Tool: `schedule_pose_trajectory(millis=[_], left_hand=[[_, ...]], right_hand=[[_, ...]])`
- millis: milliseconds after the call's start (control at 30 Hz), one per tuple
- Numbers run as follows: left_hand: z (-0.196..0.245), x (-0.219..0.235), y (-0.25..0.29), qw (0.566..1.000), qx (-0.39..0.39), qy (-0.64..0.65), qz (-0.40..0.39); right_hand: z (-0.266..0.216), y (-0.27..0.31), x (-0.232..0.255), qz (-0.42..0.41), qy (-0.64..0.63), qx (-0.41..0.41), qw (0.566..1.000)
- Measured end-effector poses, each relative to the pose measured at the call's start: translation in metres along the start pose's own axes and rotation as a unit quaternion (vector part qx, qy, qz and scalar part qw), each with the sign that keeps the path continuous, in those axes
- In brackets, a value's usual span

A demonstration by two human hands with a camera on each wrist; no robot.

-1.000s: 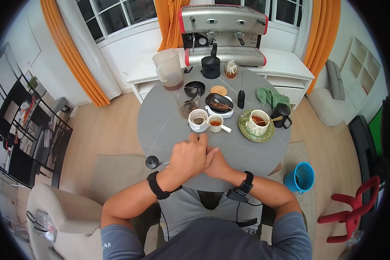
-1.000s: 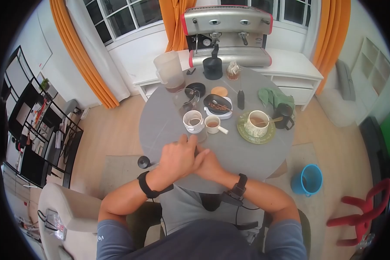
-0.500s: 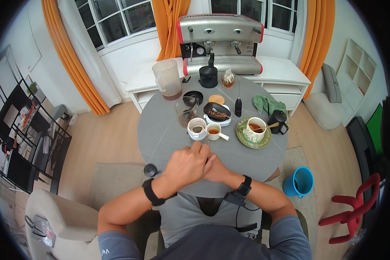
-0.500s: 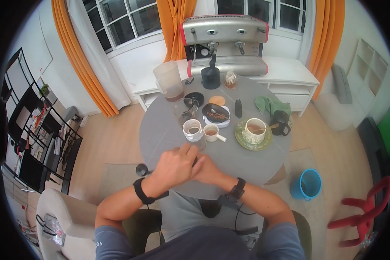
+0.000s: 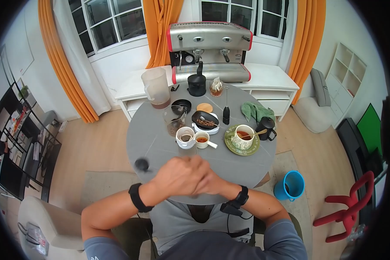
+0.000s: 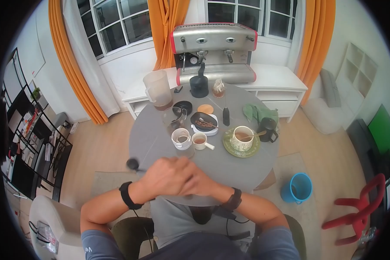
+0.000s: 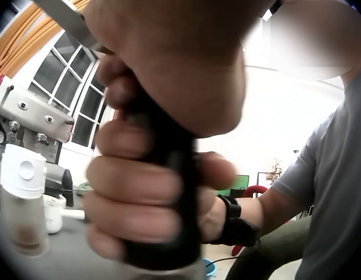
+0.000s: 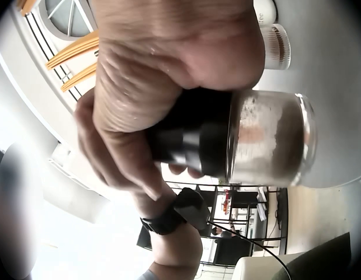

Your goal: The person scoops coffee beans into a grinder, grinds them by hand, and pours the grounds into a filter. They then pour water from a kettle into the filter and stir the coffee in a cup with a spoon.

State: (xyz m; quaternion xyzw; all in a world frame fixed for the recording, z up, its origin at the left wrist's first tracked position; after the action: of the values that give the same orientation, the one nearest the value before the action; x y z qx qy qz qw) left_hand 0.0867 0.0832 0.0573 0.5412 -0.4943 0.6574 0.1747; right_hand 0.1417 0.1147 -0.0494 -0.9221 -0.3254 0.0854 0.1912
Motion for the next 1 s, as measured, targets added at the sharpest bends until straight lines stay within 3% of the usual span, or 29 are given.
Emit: schedule_pose_trajectory(millis=[33,100,133,200,233,267,300,333,400,433,500,533,600,633,667,700,733,800,833,867,900,933,1000], left_hand=[[0.003,-0.003,-0.002,1.000,-0.001,0.000,0.003],[-0.012,-0.008,-0.003,0.987,0.144,-0.064,0.007],[-0.014,-0.007,-0.002,0.988,0.143,-0.062,0.006],[0.004,0.001,-0.002,0.999,-0.028,-0.015,0.027],[0.001,0.002,-0.002,0.999,-0.030,-0.014,0.028],[0.013,0.004,0.001,0.991,-0.123,0.045,0.022],[0.024,0.007,0.006,0.971,-0.214,0.103,0.016],[0.023,0.009,0.006,0.971,-0.215,0.104,0.017],[0.011,0.005,0.000,0.987,-0.141,0.072,-0.018],[0.014,0.001,0.000,0.987,-0.142,0.072,-0.018],[-0.019,-0.003,-0.001,0.989,0.130,-0.064,0.031],[-0.018,-0.005,0.001,0.989,0.130,-0.062,0.028],[-0.006,0.000,-0.002,0.997,0.047,-0.052,0.016],[-0.009,0.005,-0.002,0.997,0.045,-0.053,0.018],[0.005,0.009,0.000,0.997,-0.069,0.002,0.022],[0.021,0.014,0.005,0.982,-0.180,0.058,0.026],[0.022,0.016,0.002,0.981,-0.181,0.061,0.025],[0.024,0.015,-0.002,0.977,-0.188,0.105,-0.013],[0.026,0.012,-0.001,0.976,-0.188,0.106,-0.013],[0.008,0.003,-0.005,0.998,-0.047,0.033,-0.011],[-0.013,-0.001,-0.004,0.995,0.095,-0.041,-0.008],[-0.013,-0.006,-0.004,0.995,0.095,-0.040,-0.010],[-0.017,-0.007,-0.004,0.987,0.128,-0.101,0.016]], right_hand=[[0.002,-0.003,-0.002,0.000,0.003,0.000,1.000],[0.015,-0.002,0.011,0.115,0.150,-0.093,0.977],[0.020,0.000,0.015,0.117,0.150,-0.094,0.977],[0.022,-0.003,0.006,-0.001,-0.066,-0.031,0.997],[0.025,-0.003,0.011,0.002,-0.065,-0.031,0.997],[0.003,-0.003,-0.005,-0.127,0.064,0.096,0.985],[-0.010,0.008,-0.024,-0.251,0.190,0.218,0.924],[-0.007,0.011,-0.024,-0.251,0.190,0.217,0.924],[0.020,0.005,-0.011,-0.174,0.026,-0.006,0.984],[0.020,0.004,-0.016,-0.174,0.027,-0.005,0.984],[0.008,-0.009,0.007,0.103,0.043,-0.043,0.993],[0.018,-0.007,0.008,0.105,0.041,-0.045,0.993],[0.044,-0.010,0.009,0.083,-0.104,-0.087,0.987],[0.046,-0.007,0.017,0.083,-0.102,-0.085,0.988],[0.018,-0.005,0.006,-0.037,-0.018,0.018,0.999],[-0.002,0.003,-0.009,-0.155,0.067,0.120,0.978],[0.002,0.001,-0.007,-0.154,0.067,0.118,0.979],[-0.003,0.005,-0.023,-0.236,0.188,0.237,0.923],[-0.002,0.009,-0.028,-0.235,0.189,0.236,0.924],[-0.001,-0.002,-0.014,-0.094,0.121,0.120,0.981],[0.011,-0.005,0.004,0.052,0.048,0.000,0.998],[0.013,-0.007,0.000,0.053,0.046,-0.001,0.998],[0.015,-0.010,0.007,0.136,0.137,-0.004,0.981]])
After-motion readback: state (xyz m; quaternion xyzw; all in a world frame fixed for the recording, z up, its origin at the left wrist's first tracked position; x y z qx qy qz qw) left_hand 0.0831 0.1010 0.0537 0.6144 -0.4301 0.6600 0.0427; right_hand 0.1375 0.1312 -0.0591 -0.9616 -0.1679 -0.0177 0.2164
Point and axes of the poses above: each hand's wrist, its own y-axis away from the middle knuckle, its own x-axis out of the back of the hand, z = x × y, the point moved 8 cm from there along -y, towards the middle knuckle, and after that the axes turned 1 degree about x, right-handed, at the moved point
